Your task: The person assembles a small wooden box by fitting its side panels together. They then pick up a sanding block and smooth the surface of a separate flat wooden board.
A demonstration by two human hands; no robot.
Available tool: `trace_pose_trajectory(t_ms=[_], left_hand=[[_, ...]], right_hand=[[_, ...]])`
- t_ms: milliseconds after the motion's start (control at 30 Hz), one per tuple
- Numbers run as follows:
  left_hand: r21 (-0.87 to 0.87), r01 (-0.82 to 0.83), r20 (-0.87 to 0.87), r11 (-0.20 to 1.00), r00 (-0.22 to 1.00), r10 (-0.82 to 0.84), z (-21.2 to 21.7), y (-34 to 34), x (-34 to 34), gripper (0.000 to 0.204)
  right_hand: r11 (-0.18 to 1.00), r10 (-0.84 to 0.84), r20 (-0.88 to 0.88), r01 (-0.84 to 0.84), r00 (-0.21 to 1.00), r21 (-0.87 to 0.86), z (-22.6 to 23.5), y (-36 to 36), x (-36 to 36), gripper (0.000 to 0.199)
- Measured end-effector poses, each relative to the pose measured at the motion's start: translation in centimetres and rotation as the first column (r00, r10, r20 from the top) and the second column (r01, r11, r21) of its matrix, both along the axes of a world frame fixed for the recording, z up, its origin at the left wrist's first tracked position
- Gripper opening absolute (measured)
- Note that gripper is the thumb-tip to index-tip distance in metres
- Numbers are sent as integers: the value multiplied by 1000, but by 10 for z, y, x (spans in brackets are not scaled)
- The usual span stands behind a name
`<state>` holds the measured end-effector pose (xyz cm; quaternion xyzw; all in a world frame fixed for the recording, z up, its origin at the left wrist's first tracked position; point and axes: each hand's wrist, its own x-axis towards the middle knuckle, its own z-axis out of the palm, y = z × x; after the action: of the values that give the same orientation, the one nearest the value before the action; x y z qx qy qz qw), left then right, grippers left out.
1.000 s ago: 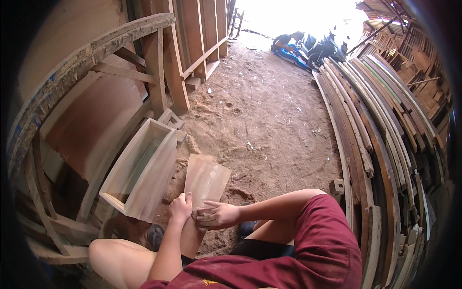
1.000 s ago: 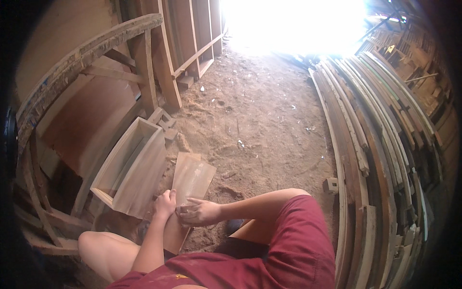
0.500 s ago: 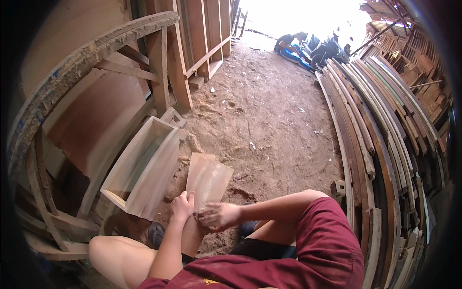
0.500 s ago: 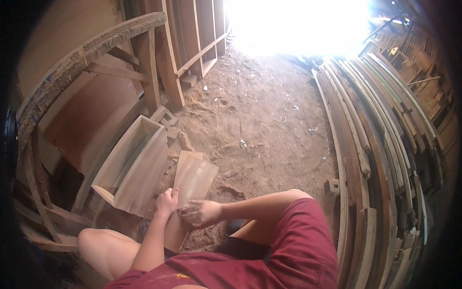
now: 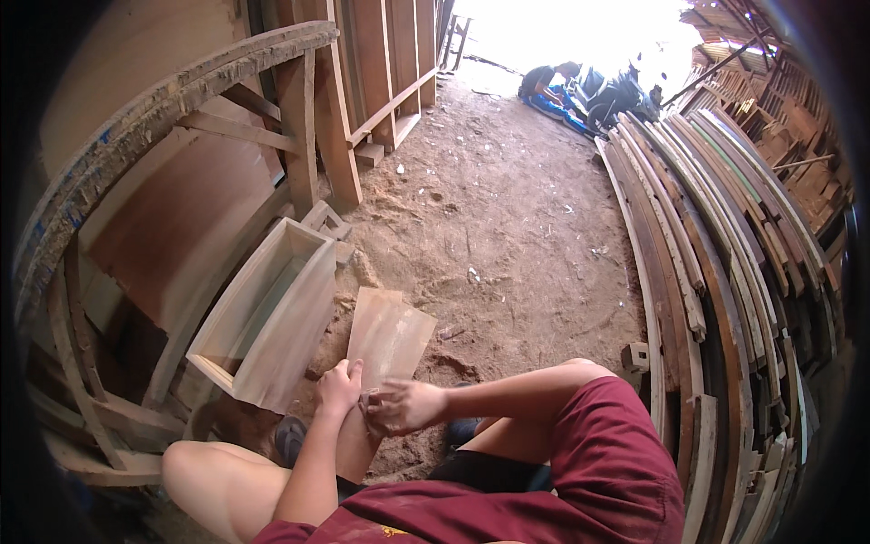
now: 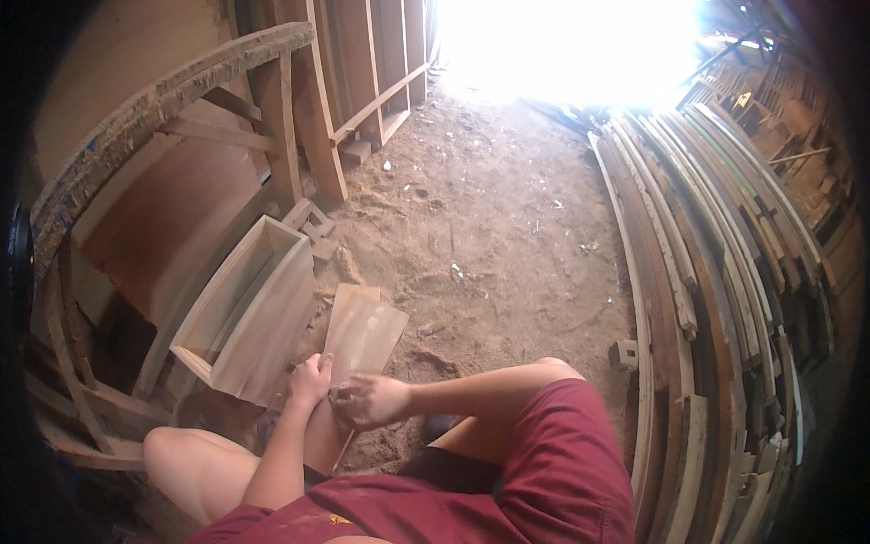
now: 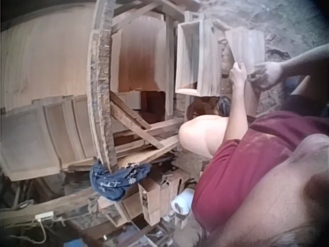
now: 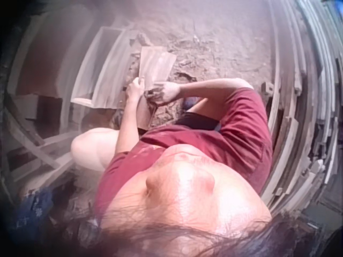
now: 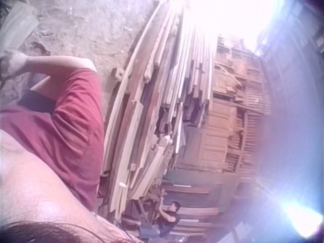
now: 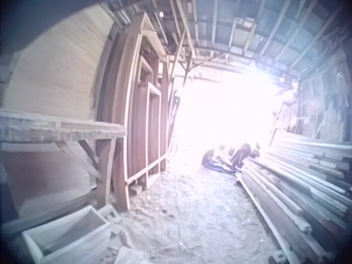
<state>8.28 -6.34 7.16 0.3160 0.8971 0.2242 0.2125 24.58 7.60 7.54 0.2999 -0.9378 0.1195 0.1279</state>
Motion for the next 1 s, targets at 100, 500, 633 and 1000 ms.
trace_pose_trajectory(t_ms=[100, 500, 633, 1000], left_hand=[[-8, 20, 5, 1000, 1000, -20, 5, 0, -1, 61], [-21, -4, -1, 1000, 1000, 4, 2, 0, 0, 62], [19, 16, -42, 1000, 999, -16, 3, 5, 4, 63], [43, 30, 71, 999, 997, -33, 0, 9, 0, 62]], right_hand=[[955, -222, 102, 196, 970, 222, 13, 52, -21, 50], [978, -59, -130, 84, 990, 192, 1, 10, -6, 34], [767, -507, -126, 513, 853, 385, 12, 101, -32, 40], [911, -310, 197, 232, 930, 342, -21, 61, -16, 38]])
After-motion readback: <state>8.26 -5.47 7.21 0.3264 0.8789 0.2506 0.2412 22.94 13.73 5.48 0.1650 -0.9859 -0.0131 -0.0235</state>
